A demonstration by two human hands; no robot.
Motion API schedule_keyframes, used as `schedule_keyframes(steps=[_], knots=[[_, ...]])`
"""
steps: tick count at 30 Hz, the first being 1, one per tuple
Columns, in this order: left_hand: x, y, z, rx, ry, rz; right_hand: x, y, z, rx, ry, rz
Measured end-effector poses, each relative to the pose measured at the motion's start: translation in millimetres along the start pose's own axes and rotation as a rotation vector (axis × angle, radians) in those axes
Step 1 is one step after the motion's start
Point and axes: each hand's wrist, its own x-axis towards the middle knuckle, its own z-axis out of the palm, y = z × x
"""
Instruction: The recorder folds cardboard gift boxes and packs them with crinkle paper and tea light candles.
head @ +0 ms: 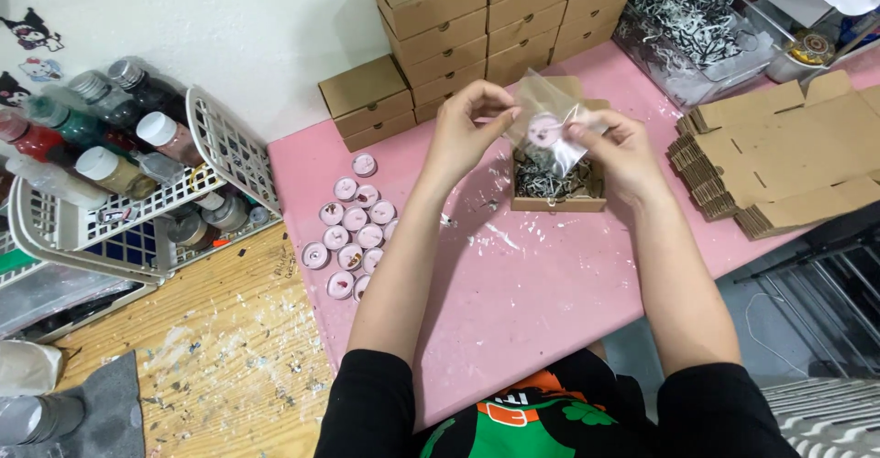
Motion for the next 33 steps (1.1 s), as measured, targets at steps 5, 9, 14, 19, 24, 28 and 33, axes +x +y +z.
schedule_keyframes(steps=[5, 9, 14, 19, 24, 28, 33], knots=[[2, -14, 16, -0.234, 0.006, -0.263, -5, 5, -20, 0.275, 0.177, -0.111], [0, -44, 17, -0.245, -0.044, -0.243, -5, 0, -22, 0.278, 0.214, -0.119], [-5, -18, 24, -0.103, -0.083, -0.428, -11, -7, -23, 0.214, 0.238, -0.095], [-13, -35, 20, 0.15, -0.193, -0.331, -24, -17, -23, -0.046, 0.221, 0.127], [-19, -21, 23, 0.548, -0.301, -0.427, -26, -2, -27, -0.214, 0.051, 0.151], [-22, -17, 33, 0.706, -0.256, -0.411, -25, 2, -24, -0.375, 0.058, -0.002], [-30, -16, 43, 0.784, -0.217, -0.284, -27, -8, -20, -0.753, 0.051, -0.078]])
